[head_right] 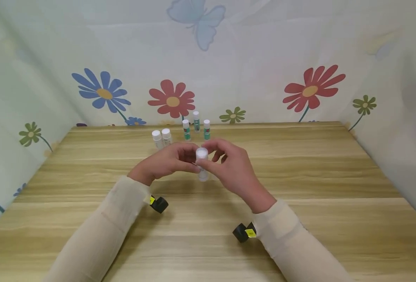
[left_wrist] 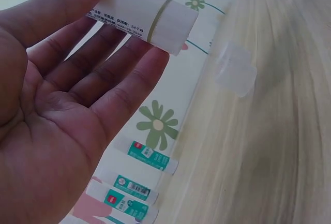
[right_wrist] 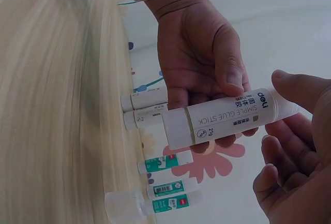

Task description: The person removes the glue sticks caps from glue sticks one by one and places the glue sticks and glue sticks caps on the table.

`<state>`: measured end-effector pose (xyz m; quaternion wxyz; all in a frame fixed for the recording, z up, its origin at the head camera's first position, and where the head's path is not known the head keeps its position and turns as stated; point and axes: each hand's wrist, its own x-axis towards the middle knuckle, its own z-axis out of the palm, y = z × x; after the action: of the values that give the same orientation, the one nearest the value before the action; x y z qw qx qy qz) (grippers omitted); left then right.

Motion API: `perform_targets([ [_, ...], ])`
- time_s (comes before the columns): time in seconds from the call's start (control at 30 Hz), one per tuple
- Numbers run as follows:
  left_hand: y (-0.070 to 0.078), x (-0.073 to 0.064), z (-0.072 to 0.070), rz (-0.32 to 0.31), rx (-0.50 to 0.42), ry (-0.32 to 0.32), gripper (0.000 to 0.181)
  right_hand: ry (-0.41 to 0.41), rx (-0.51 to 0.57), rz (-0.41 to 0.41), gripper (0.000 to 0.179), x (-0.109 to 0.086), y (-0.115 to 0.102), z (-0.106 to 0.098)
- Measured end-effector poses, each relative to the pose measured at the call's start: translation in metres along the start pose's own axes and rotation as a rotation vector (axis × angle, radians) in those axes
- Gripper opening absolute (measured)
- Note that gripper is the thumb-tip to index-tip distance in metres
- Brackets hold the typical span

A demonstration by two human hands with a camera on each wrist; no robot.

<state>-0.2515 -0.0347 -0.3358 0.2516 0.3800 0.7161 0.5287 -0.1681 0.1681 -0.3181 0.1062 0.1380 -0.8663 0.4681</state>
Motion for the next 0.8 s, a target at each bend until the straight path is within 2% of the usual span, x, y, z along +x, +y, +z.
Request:
perform_targets([
  [0.27,-0.0025,0.0014,0.0004,-0.018,-0.022,0.010,0.029,0.000,0.001,0.033,0.033,-0.0002,-0.0003,-0.0002],
  [0.8,-0.0035,0.0001,0.0032,-0.030,-0.030,0.001,0.030,-0.009,-0.010,0.012,0.030,-0.0014,-0.0007,-0.0007],
])
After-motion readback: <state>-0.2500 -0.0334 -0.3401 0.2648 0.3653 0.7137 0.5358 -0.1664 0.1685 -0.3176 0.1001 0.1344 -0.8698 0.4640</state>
